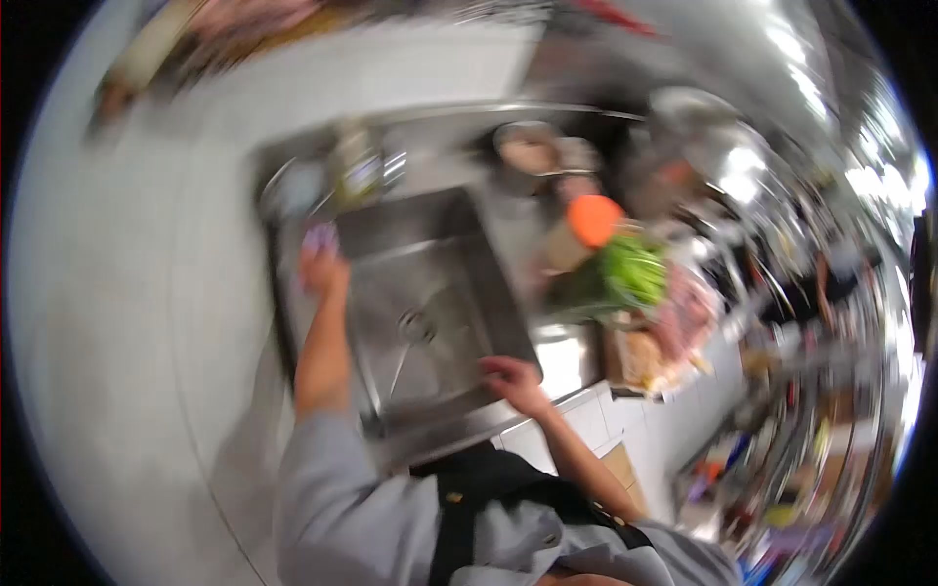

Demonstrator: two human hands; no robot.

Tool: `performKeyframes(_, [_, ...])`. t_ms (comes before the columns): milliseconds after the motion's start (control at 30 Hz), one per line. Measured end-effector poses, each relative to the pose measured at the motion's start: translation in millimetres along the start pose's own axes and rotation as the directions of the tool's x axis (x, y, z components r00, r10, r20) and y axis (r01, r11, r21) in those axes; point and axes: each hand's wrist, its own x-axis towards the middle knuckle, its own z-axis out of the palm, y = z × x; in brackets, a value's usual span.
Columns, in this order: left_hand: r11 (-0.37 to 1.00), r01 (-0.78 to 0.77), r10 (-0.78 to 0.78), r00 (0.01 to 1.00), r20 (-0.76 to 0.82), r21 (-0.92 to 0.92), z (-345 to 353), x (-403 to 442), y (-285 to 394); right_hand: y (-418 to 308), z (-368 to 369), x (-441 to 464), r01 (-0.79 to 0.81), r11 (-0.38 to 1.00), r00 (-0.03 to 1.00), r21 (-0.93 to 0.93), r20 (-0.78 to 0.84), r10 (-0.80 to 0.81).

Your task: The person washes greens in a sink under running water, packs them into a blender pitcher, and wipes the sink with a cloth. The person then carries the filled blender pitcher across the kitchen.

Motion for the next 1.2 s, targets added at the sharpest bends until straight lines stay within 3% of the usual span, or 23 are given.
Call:
performKeyframes(33, [0.867,-0.386,0.325,0.917,0.230,0.314,-10.2,-11.2,21.0,10.1,11.4,13.4,0.077,0.996,0.997,0.038,-0.031,-0.076])
performKeyframes(67, [0.989,0.149,-0.112,0.668,0.736,0.016,33.8,-10.1,10.7,-0.9,15.4,25.1,0.239,0.971,0.961,-0.010,-0.144,-0.238])
performKeyframes(133, [0.985,-0.093,0.172,0.583,0.794,-0.145,68.0,-85.1,-7.1,-14.8,19.9,58.5,0.378,0.923,0.865,-0.069,-0.330,-0.379])
performKeyframes(167, [0.780,0.622,-0.162,0.298,0.941,-0.063,44.5,-119.5,54.2,-18.1,15.0,78.6,0.414,0.907,0.828,-0.083,-0.379,-0.413])
performKeyframes(200, [0.363,0.865,0.085,0.341,0.936,-0.347,43.2,-156.6,55.8,-24.6,7.1,86.2,0.312,0.949,0.892,-0.039,-0.332,-0.307])
performKeyframes(233, [0.324,0.884,0.118,0.314,0.942,-0.336,27.2,-164.6,105.6,-26.9,1.8,89.0,0.207,0.978,0.948,0.009,-0.249,-0.198])
performKeyframes(300, [0.298,0.902,0.166,0.273,0.948,-0.312,-0.3,-164.1,165.7,-4.1,11.8,110.1,-0.062,0.695,0.997,0.716,0.073,0.014])
performKeyframes(333, [0.294,0.878,0.108,0.362,0.926,-0.377,-2.2,-162.0,174.8,-5.0,23.5,105.4,0.031,0.412,0.993,0.911,0.020,-0.120])
performKeyframes(433, [0.297,0.829,0.043,0.483,0.874,-0.473,-18.8,-157.9,198.7,-30.7,46.3,86.0,0.223,0.136,0.974,0.965,-0.227,0.018])
performKeyframes(500, [0.430,0.510,0.091,0.796,0.598,-0.744,-41.0,-157.8,212.8,-60.8,52.5,71.2,0.316,0.141,0.919,0.938,-0.340,0.200])
performKeyframes(533, [0.610,0.276,0.269,0.810,0.521,-0.743,-39.3,-151.4,201.2,-65.0,48.9,70.8,0.186,0.101,0.943,0.977,-0.207,0.261])
performKeyframes(567, [0.611,0.273,0.275,0.807,0.523,-0.743,-41.0,-149.4,199.1,-69.3,43.7,69.2,0.192,0.095,0.942,0.977,-0.211,0.262])
performKeyframes(633, [0.522,-0.298,0.735,0.632,0.245,-0.799,-62.8,-143.6,201.1,-82.0,36.1,62.8,-0.030,-0.122,0.970,0.992,0.058,0.237])
performKeyframes(667, [0.544,-0.242,0.750,0.570,0.337,-0.803,-65.3,-139.4,196.6,-73.4,41.5,79.4,0.065,-0.130,0.970,0.989,-0.031,0.243])
performKeyframes(733, [0.632,-0.124,0.679,0.564,0.470,-0.765,-62.9,-138.5,191.4,-43.7,47.2,109.3,0.138,-0.029,0.982,0.990,-0.133,0.136])
performKeyframes(767, [0.713,-0.101,0.622,0.546,0.561,-0.694,-71.9,-137.5,204.5,-37.6,53.0,119.3,0.226,0.165,0.955,0.960,-0.252,0.158])
performKeyframes(800, [0.777,-0.156,0.531,0.684,0.500,-0.610,-73.6,-139.5,215.9,-37.4,61.6,124.5,0.300,0.352,0.916,0.887,-0.370,0.154])
performKeyframes(900, [0.855,-0.154,0.427,0.749,0.506,-0.495,-44.4,-136.9,199.7,-47.9,74.6,127.0,0.286,0.459,0.896,0.841,-0.405,0.183])
performKeyframes(933, [0.881,-0.071,0.353,0.758,0.549,-0.469,-33.0,-138.9,187.4,-43.8,72.5,124.1,-0.017,0.107,0.985,0.994,-0.002,0.173])
performKeyframes(967, [0.897,0.009,0.280,0.764,0.582,-0.443,-25.7,-137.8,176.1,-37.7,84.0,122.9,-0.037,0.103,0.988,0.994,0.021,0.153])
performKeyframes(1033, [0.905,0.077,0.233,0.733,0.639,-0.419,-20.0,-141.7,152.8,-25.8,100.9,120.6,-0.001,0.361,0.954,0.933,-0.107,0.281])
performKeyframes(1100, [0.965,0.085,0.097,0.765,0.637,-0.249,-11.7,-149.3,130.7,-22.6,103.2,105.5,-0.207,0.799,0.907,0.564,-0.195,0.372])
performKeyframes(1200, [0.921,0.323,-0.113,0.757,0.643,-0.219,-7.5,-165.6,103.4,13.0,131.6,115.8,-0.216,0.954,0.921,0.208,-0.280,0.270])
